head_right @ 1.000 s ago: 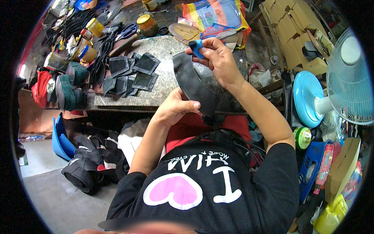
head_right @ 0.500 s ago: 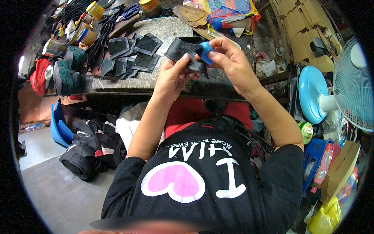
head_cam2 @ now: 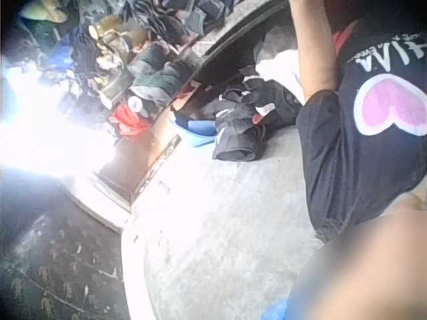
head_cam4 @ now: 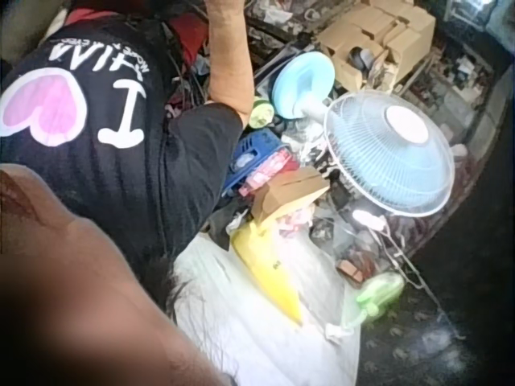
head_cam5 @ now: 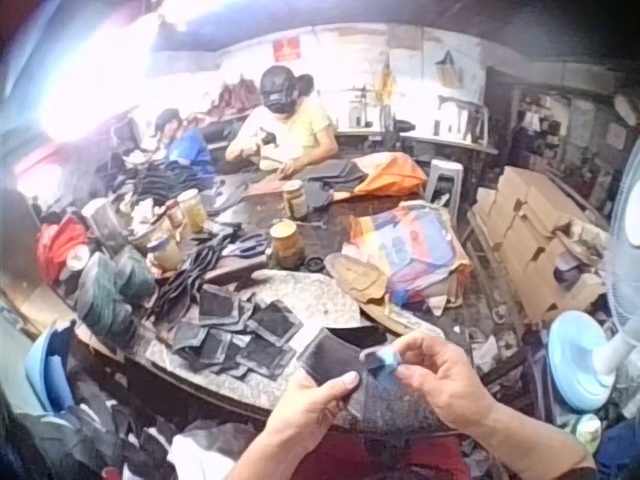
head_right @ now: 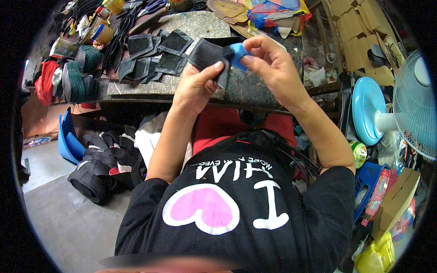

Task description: The person applies a yellow paste from a jar onto small black fabric pieces using a small wooden stick, then rubs the paste into the fabric with a finger. The person also uses a blue tool to rub the surface of a larger black piece.

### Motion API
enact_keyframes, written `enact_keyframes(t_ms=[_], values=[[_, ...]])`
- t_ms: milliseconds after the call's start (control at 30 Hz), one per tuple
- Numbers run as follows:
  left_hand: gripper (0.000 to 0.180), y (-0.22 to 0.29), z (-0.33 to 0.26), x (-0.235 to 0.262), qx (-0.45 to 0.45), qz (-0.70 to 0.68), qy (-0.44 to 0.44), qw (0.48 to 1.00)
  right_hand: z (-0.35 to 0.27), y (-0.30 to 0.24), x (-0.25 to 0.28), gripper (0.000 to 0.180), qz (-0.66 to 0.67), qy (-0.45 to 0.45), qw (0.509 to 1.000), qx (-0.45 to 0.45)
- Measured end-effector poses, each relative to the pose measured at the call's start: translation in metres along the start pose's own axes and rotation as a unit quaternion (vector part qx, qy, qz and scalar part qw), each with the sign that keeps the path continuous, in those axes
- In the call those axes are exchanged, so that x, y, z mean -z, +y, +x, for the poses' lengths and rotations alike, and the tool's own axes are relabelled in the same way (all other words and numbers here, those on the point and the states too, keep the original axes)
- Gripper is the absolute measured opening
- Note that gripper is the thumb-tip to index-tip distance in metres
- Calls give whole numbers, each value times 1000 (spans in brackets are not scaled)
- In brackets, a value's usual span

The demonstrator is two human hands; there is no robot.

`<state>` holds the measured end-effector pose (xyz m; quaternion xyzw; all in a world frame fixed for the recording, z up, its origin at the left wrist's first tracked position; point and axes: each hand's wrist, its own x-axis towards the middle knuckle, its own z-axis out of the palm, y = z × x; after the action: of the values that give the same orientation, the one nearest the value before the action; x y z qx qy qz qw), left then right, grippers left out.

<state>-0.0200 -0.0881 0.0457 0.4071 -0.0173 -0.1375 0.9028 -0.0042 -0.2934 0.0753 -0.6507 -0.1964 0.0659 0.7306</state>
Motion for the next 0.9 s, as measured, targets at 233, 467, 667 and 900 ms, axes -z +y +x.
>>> enact_keyframes(t_ms=[233, 467, 667, 900], values=[[6, -10, 9, 14, 55, -122, 22, 991, 4, -6, -17, 15, -130, 23, 991, 6], [14, -18, 15, 24, 15, -155, -14, 988, -3, -17, -22, 13, -188, -78, 978, 53], [17, -18, 13, 24, 68, -192, -6, 979, 7, -16, -28, 11, -241, -42, 963, 114], [20, -9, 1, 10, 90, -174, -46, 980, 18, -8, -15, 13, -336, -17, 909, 247]])
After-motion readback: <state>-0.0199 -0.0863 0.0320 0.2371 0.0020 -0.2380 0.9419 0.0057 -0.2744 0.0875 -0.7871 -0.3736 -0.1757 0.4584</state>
